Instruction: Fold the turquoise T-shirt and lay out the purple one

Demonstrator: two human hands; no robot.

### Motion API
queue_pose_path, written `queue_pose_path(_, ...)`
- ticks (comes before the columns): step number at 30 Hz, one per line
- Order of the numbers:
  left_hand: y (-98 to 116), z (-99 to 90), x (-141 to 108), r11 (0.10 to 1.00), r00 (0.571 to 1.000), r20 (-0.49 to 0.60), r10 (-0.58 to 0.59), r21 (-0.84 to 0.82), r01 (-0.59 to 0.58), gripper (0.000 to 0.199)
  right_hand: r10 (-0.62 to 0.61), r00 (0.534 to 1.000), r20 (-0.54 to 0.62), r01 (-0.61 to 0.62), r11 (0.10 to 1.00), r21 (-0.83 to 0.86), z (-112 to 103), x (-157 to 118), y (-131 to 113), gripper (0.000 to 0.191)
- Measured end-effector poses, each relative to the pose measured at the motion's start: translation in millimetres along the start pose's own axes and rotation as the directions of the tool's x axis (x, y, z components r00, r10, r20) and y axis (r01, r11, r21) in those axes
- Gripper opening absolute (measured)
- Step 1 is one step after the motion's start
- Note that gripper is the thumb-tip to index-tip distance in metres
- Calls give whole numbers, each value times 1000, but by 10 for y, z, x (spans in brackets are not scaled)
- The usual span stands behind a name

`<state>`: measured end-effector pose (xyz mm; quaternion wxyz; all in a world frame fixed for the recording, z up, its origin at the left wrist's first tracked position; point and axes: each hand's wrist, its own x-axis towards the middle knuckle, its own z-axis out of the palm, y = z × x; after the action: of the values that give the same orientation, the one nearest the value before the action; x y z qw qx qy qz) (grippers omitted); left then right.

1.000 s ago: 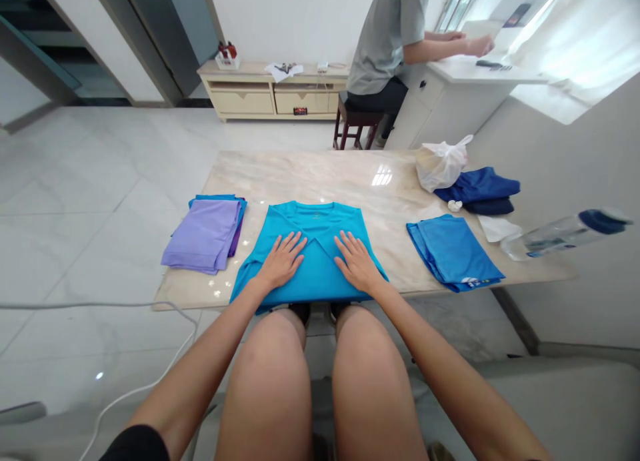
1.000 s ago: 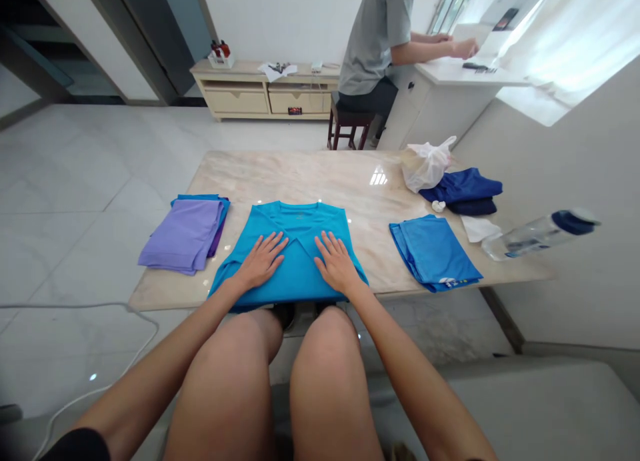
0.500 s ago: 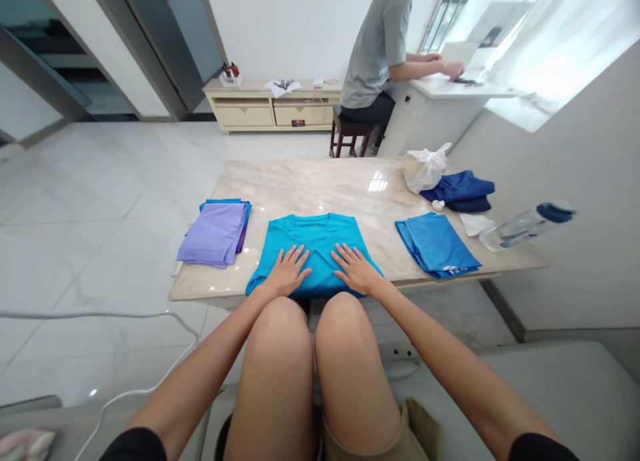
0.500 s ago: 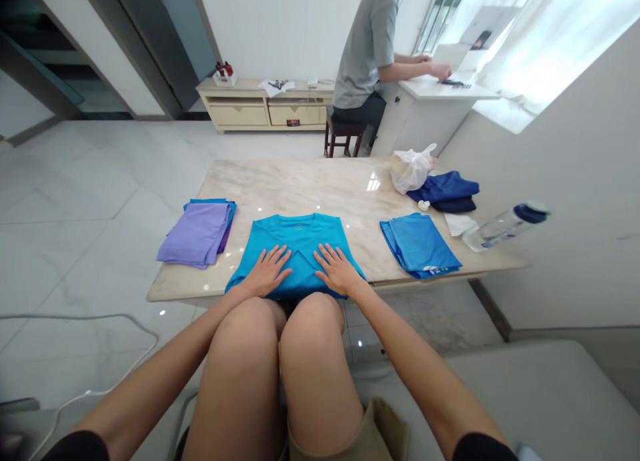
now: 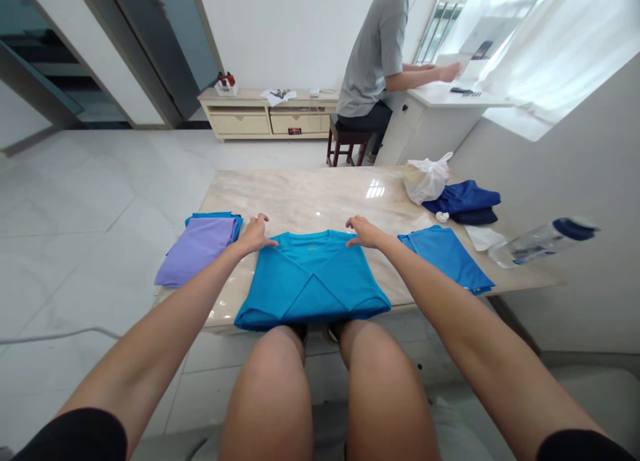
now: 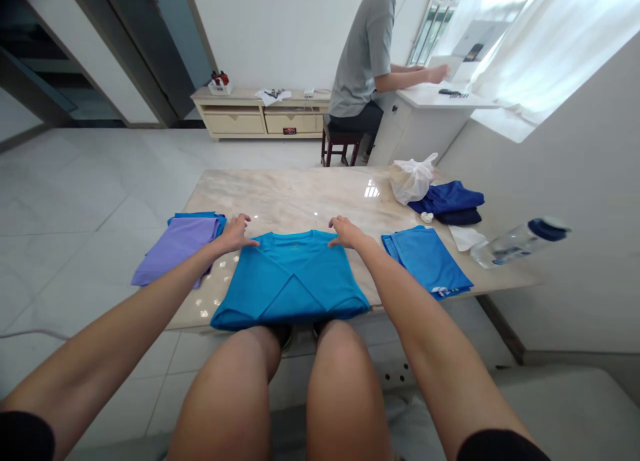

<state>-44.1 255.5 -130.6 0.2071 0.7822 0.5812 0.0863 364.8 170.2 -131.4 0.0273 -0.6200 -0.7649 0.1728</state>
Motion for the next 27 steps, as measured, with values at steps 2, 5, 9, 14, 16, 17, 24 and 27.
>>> queue_pose_path(2, -95, 99, 79, 993, 998, 52, -45, -106, 51, 101, -3, 1000, 26, 1, 997, 73, 65, 135, 81, 80)
queue_pose_path(5, -172, 174, 140, 981, 980, 195, -41, -179, 77, 107, 73, 987, 146, -96, 982, 163, 117, 247, 147, 95)
queue_pose_path(9, -136, 186, 99, 986, 962, 274, -4, -157, 49, 95, 171, 946, 276, -199, 977, 76, 92, 264, 57, 82)
queue_pose_path(14, 48, 226, -223, 987, 938, 346, 11, -153, 45, 53, 145, 946, 291, -110, 985, -135, -2, 32, -278, 45)
queue_pose_path(16, 132, 221, -408, 992, 926, 376, 30, -122, 18, 45, 142, 957, 254, -104, 982, -156, -56, -133, -408, 41)
queue_pose_path(17, 172, 203, -501, 995, 925, 378, 38, -105, 1, 45, 140, 963, 231, -103, 981, -165, -89, -220, -464, 41)
queue_pose_path(24, 351, -240, -899, 989, 944, 298, 139, -90, -118, 33, 106, 992, 68, -92, 979, -179, -436, -649, -689, 42)
queue_pose_path(27, 399, -496, -822, 981, 960, 204, 190, -3, -194, 29, 94, 996, -5, -94, 981, -169, -610, -617, -698, 39)
